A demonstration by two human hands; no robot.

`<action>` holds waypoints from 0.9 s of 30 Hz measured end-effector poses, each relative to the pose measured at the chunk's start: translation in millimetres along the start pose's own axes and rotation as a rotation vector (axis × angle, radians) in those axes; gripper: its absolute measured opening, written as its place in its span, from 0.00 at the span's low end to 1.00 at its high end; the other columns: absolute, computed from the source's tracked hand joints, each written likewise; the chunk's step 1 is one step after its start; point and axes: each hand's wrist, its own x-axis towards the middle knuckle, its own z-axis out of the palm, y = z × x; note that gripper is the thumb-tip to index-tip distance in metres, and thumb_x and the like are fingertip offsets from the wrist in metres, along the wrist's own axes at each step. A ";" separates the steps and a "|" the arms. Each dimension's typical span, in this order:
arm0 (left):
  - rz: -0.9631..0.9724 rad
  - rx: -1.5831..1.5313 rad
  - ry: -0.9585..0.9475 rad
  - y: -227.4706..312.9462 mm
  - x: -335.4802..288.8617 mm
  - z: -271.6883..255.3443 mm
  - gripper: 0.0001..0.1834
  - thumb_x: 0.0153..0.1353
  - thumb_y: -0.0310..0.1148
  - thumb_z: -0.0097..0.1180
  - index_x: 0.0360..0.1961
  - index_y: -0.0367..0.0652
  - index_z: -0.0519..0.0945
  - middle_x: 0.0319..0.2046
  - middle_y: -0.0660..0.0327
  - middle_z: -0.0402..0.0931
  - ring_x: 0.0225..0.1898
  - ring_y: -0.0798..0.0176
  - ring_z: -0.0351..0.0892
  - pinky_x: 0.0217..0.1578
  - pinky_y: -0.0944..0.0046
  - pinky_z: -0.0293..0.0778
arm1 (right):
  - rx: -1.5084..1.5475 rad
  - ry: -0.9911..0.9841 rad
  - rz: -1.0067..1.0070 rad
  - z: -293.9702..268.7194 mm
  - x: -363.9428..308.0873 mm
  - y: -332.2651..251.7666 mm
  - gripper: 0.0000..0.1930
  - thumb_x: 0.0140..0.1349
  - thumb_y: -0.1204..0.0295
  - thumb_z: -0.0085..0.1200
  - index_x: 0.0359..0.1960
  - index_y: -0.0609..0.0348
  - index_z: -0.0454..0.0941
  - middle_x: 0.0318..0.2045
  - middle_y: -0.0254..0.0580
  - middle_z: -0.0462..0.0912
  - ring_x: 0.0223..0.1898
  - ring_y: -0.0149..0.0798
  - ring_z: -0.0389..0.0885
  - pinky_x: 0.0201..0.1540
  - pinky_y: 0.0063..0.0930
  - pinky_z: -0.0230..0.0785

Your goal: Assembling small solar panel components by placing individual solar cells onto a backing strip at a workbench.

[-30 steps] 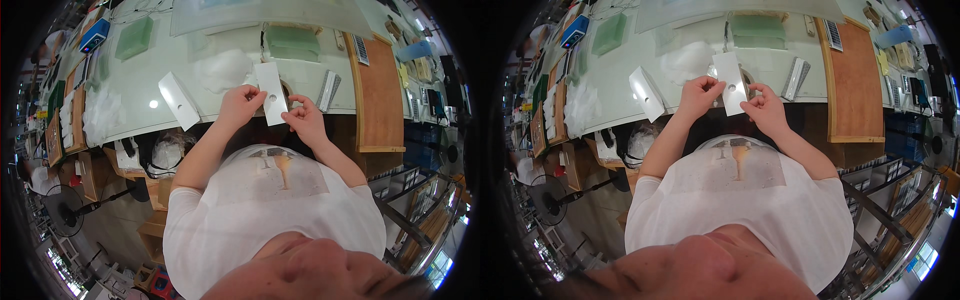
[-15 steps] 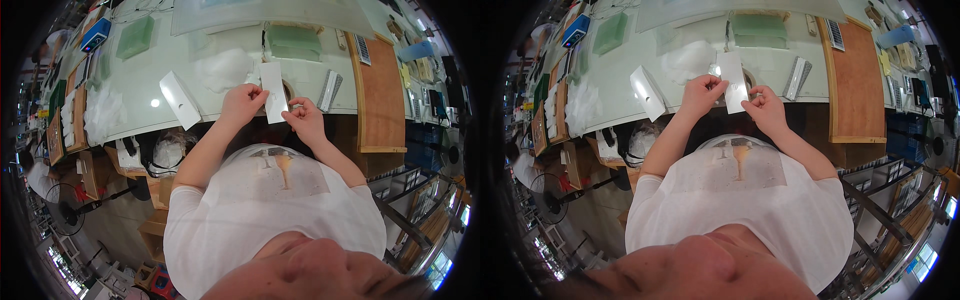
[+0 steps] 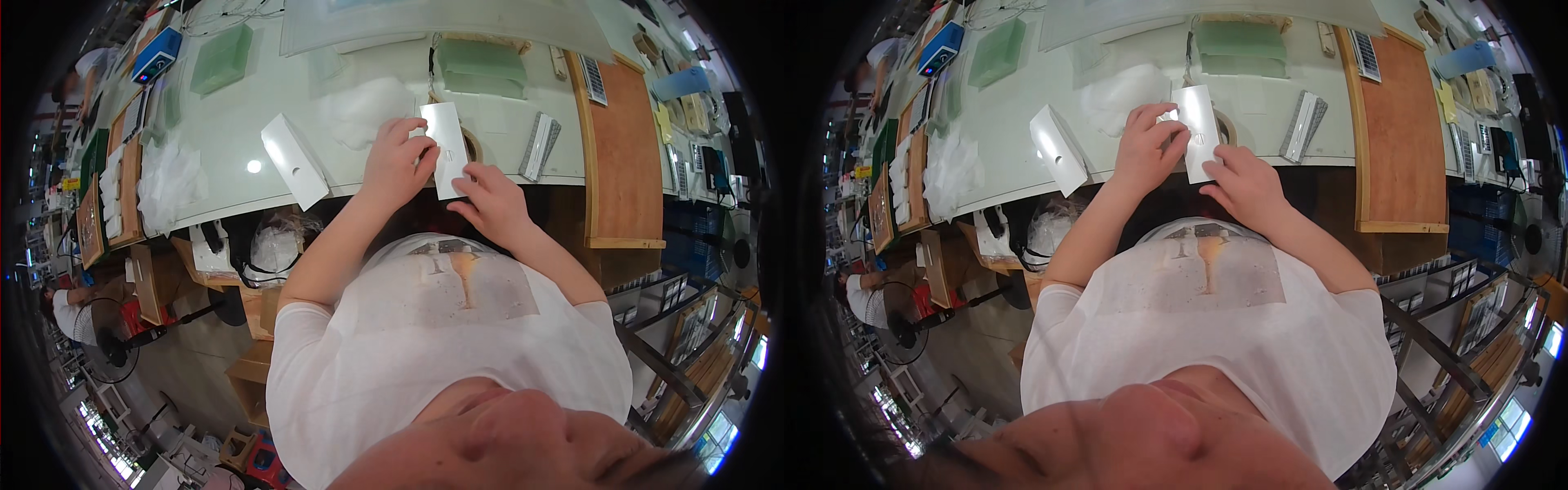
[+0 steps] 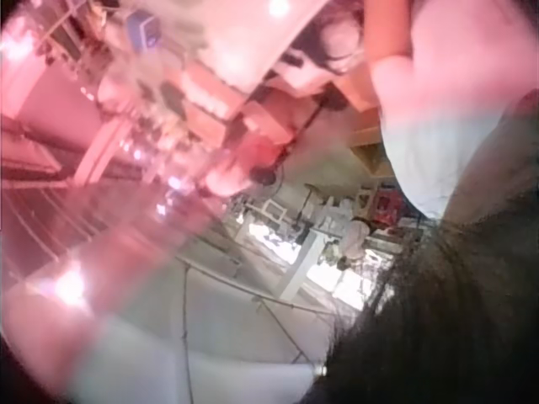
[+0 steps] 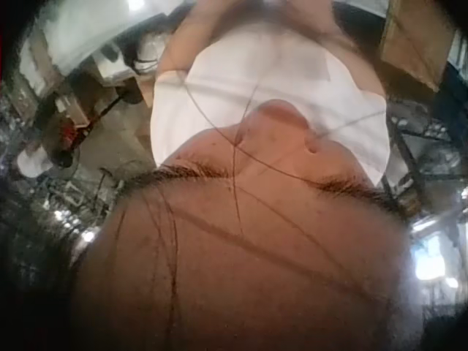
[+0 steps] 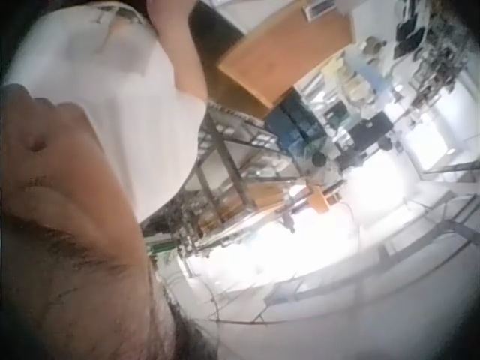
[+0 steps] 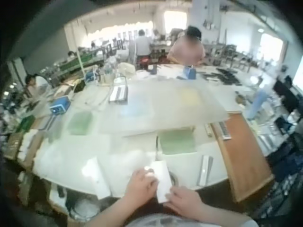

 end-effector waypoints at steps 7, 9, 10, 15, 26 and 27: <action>0.130 -0.003 -0.167 -9.7 7.3 -22.5 0.09 0.47 0.26 0.61 0.33 0.44 0.79 0.48 0.59 0.74 0.54 0.43 0.67 0.50 0.51 0.69 | -0.070 0.234 -0.335 -5.3 1.4 11.9 0.14 0.47 0.84 0.58 0.38 0.62 0.78 0.33 0.44 0.79 0.27 0.42 0.77 0.28 0.26 0.71; 0.136 -0.078 -0.115 -10.5 8.6 -27.9 0.12 0.49 0.28 0.62 0.37 0.44 0.79 0.43 0.59 0.77 0.50 0.49 0.72 0.48 0.54 0.71 | 0.074 0.296 -0.224 -13.9 6.8 0.9 0.13 0.49 0.85 0.57 0.38 0.63 0.78 0.31 0.45 0.79 0.26 0.40 0.77 0.28 0.24 0.71; 0.136 -0.080 -0.115 -9.8 4.4 -31.5 0.12 0.49 0.28 0.62 0.37 0.44 0.79 0.43 0.59 0.77 0.50 0.49 0.72 0.48 0.54 0.71 | 0.217 0.355 -0.109 -17.1 6.7 -4.4 0.11 0.52 0.86 0.55 0.38 0.64 0.78 0.29 0.45 0.79 0.25 0.37 0.77 0.27 0.21 0.70; -0.839 -0.594 -0.219 -11.9 -27.8 -32.1 0.19 0.53 0.35 0.66 0.44 0.40 0.76 0.31 0.61 0.78 0.26 0.68 0.75 0.29 0.68 0.73 | 0.730 0.160 0.757 6.2 -3.8 15.5 0.21 0.58 0.80 0.57 0.53 0.65 0.68 0.26 0.34 0.77 0.26 0.23 0.73 0.28 0.16 0.67; -1.327 -1.210 -0.114 -6.2 -52.3 -45.5 0.16 0.65 0.38 0.50 0.46 0.35 0.74 0.37 0.56 0.79 0.34 0.61 0.81 0.32 0.65 0.78 | 0.974 0.149 0.952 7.7 -10.9 34.4 0.14 0.61 0.76 0.55 0.48 0.62 0.73 0.29 0.33 0.78 0.26 0.23 0.75 0.22 0.13 0.62; -1.341 -1.223 -0.116 -7.0 -54.8 -47.1 0.16 0.65 0.37 0.50 0.47 0.35 0.74 0.39 0.55 0.79 0.36 0.60 0.81 0.33 0.64 0.79 | 0.976 0.143 0.944 9.6 -9.2 32.9 0.13 0.60 0.76 0.55 0.47 0.62 0.74 0.29 0.33 0.78 0.26 0.23 0.75 0.22 0.12 0.62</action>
